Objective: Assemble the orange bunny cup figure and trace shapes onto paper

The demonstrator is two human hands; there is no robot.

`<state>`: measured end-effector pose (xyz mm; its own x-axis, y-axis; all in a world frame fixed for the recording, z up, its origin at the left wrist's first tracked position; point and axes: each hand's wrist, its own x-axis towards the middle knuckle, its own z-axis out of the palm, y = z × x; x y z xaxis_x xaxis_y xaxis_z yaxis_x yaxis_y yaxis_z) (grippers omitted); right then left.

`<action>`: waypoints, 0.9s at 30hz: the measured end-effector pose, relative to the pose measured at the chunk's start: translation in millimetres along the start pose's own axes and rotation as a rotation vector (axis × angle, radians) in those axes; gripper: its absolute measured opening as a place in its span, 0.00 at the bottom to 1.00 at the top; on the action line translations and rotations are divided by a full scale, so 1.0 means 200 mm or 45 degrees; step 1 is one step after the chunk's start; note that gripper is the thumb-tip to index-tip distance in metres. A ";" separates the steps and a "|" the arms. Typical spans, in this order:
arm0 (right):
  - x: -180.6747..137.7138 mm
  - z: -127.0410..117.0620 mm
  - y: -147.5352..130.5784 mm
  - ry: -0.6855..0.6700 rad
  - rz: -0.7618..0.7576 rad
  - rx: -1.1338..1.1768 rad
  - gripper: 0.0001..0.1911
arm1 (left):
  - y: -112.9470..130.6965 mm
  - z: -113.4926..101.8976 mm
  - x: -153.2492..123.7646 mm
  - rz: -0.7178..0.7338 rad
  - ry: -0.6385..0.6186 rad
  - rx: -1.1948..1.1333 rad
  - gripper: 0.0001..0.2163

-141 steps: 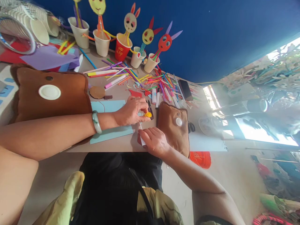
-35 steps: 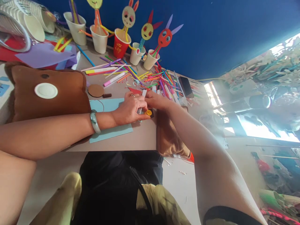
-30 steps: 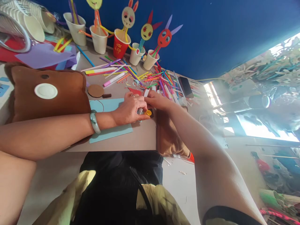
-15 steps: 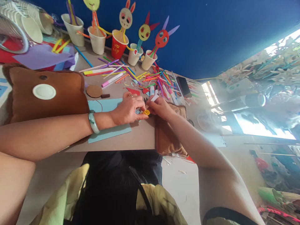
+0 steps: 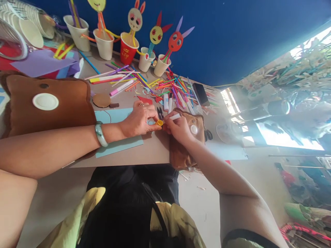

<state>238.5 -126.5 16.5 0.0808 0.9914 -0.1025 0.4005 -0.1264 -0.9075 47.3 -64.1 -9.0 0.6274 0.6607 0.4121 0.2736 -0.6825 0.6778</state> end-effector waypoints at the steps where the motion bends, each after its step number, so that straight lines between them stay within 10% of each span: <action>1: -0.01 0.00 0.00 0.018 -0.002 -0.004 0.15 | 0.00 0.00 0.00 0.002 -0.003 0.001 0.10; 27: -0.17 0.03 0.01 0.165 0.017 -0.069 0.14 | -0.01 0.00 0.00 -0.008 -0.008 -0.016 0.15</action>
<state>230.8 -160.3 14.8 0.2020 0.9777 -0.0580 0.4468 -0.1447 -0.8829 47.0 -62.6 -11.3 0.6303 0.6629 0.4041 0.2681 -0.6744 0.6880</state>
